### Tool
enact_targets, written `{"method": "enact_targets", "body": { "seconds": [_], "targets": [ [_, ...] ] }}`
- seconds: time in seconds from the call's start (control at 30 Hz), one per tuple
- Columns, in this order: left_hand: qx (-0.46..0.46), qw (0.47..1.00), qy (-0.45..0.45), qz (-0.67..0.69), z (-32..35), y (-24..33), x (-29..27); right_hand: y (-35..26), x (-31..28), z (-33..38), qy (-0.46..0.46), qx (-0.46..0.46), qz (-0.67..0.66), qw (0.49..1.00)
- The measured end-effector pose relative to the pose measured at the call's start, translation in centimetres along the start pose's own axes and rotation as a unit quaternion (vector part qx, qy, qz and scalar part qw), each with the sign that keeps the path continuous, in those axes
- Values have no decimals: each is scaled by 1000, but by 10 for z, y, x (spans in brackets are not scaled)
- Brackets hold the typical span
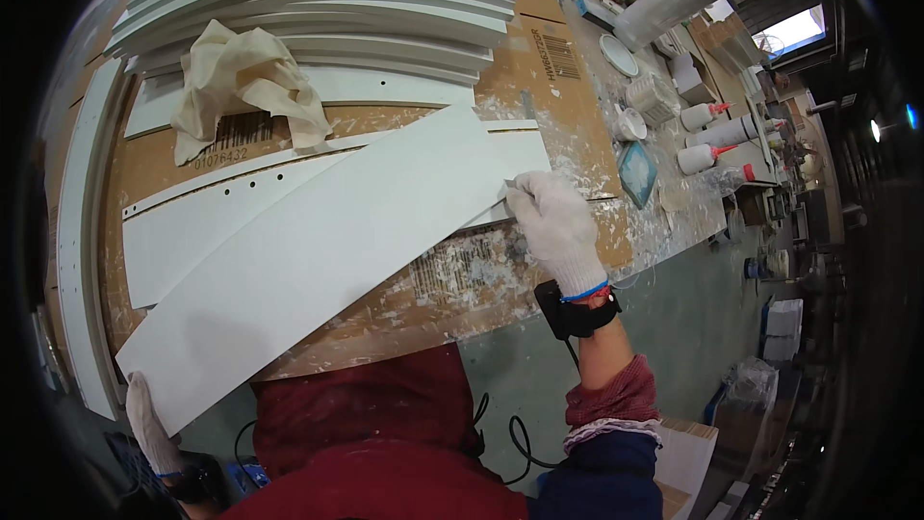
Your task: The person wipes white rectangular panels with a cloth, handling them one at a time on a workbench. They flip panels to clean both sides and occasionally use a small tool to scrape edges before stacking the cleaned pieces.
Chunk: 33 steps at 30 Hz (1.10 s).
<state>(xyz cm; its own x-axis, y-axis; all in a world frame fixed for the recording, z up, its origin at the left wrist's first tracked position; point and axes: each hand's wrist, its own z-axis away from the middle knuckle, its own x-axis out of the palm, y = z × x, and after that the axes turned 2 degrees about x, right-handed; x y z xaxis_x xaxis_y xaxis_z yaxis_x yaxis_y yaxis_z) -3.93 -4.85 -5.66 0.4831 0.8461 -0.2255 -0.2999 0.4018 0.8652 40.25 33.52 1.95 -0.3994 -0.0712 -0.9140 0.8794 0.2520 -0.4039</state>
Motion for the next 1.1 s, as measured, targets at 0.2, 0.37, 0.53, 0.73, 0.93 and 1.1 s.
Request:
{"method": "enact_targets", "body": {
  "seconds": [0.2,0.37,0.53,0.73,0.93,1.1],
  "targets": [
    [16,999,-39,0,7,8,0,18,-11,-15,3,98,-23,995],
    [24,999,-19,33,19,14,12,5,-12,-11,-53,49,-56,996],
    [32,999,-39,4,12,10,1,3,-9,-10,-49,58,-24,997],
    [60,998,-13,-34,2,-4,-10,10,-5,-5,-33,52,-49,997],
    [10,998,-57,24,6,6,-8,-9,-13,-14,-85,108,-63,989],
    [62,996,-25,-60,-5,-7,-19,10,-4,-11,-32,60,-44,997]
  ]
}}
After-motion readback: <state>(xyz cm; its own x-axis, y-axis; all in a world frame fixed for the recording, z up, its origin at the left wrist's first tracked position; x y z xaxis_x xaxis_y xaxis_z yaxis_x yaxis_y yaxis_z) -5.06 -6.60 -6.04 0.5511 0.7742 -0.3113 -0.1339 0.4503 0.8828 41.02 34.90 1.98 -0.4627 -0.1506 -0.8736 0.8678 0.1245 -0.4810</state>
